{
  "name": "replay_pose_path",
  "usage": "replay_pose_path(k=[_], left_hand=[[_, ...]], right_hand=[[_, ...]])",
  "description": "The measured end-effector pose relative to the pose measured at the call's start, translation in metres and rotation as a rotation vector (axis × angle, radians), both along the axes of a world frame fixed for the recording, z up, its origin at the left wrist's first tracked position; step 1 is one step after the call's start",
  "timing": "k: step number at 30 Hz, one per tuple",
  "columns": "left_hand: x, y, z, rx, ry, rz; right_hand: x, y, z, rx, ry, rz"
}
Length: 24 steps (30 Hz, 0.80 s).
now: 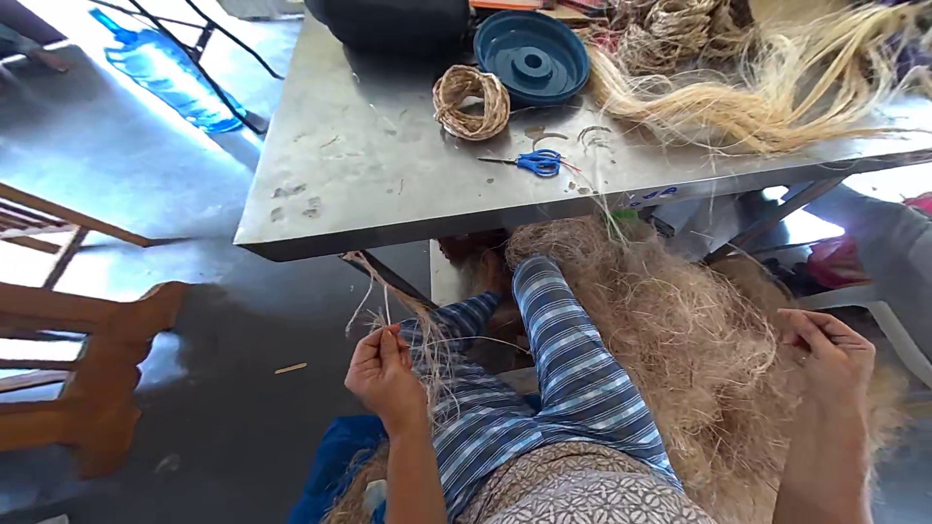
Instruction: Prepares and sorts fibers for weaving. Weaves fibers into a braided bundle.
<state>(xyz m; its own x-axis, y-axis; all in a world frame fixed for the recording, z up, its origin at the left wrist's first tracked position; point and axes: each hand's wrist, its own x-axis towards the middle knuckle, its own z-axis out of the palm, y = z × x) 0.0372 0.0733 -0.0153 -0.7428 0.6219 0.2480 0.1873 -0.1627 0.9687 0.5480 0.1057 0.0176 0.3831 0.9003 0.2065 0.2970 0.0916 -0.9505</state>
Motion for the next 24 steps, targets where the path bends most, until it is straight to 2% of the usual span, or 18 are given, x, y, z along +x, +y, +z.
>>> replay_pose_path(k=[3,5,8,11,13,15,17,21,24], left_hand=[[0.018,0.0,0.012,0.023,0.132,-0.026],[0.041,-0.005,0.029,0.05,0.122,-0.174],[0.09,-0.02,0.05,0.08,0.06,-0.549],[0.137,-0.026,0.056,0.116,-0.068,-0.863],[0.156,-0.025,0.054,0.137,-0.194,-0.984],[0.162,-0.024,0.05,0.127,-0.265,-0.983],[0.158,-0.023,0.047,0.103,-0.254,-0.909],[0.151,-0.021,0.041,0.061,-0.265,-0.806],[0.155,-0.023,0.035,0.057,-0.281,-0.863]], right_hand=[[0.018,-0.011,0.01,0.039,0.092,-0.216],[0.016,-0.02,0.026,0.071,0.082,-0.206],[-0.025,-0.032,0.041,0.084,0.074,0.142],[-0.102,-0.032,0.019,0.079,0.216,0.529],[-0.154,-0.039,0.0,-0.005,0.416,0.665],[-0.184,-0.047,-0.01,-0.163,0.584,0.733],[-0.19,-0.049,-0.011,-0.352,0.647,0.819],[-0.169,-0.045,-0.012,-0.589,0.597,0.893],[-0.147,-0.043,-0.01,-0.629,0.512,0.933]])
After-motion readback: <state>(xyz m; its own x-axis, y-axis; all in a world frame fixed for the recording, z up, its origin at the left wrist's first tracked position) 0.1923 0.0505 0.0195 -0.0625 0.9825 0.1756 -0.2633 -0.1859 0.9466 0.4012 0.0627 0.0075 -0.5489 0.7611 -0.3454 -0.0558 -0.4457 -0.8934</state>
